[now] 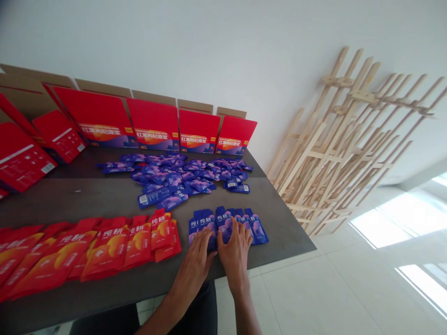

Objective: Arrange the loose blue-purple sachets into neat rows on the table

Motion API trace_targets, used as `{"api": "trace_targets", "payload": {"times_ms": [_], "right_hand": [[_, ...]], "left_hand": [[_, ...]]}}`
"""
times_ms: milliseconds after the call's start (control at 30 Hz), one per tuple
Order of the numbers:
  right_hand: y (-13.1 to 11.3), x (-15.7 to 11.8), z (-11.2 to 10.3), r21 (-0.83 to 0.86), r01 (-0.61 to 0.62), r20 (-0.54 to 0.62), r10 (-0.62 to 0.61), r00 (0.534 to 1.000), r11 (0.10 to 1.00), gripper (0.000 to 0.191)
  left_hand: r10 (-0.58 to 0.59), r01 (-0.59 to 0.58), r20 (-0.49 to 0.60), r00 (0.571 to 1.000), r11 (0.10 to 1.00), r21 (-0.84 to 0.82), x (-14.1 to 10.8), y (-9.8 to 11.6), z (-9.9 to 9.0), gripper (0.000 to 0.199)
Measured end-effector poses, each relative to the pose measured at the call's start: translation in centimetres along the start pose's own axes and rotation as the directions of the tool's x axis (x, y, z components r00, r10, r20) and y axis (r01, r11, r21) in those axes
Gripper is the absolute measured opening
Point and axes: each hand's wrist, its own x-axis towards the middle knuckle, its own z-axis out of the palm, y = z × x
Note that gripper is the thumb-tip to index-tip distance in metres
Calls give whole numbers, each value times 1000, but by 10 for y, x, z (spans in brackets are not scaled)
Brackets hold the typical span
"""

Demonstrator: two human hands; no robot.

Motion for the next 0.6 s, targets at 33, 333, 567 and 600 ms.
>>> {"api": "trace_targets", "payload": {"times_ms": [33, 333, 567, 600], "right_hand": [[-1, -1, 0, 2, -5, 12, 5, 1000, 1000, 57], [-1, 5, -12, -17, 55, 70, -54, 996, 998, 55], [48, 156, -5, -241, 195, 214, -144, 966, 951, 47], [54, 177, 2, -269, 253, 309, -166, 937, 929, 51]], "left_hand": [[-3, 3, -7, 1000, 1000, -17, 0, 0, 1, 56], [-20, 20, 51, 998, 1000, -10, 4, 4, -7, 69], [115, -139, 150, 982, 977, 163, 10, 6, -10, 69], [130, -160, 172, 977, 972, 175, 10, 5, -9, 67]]}}
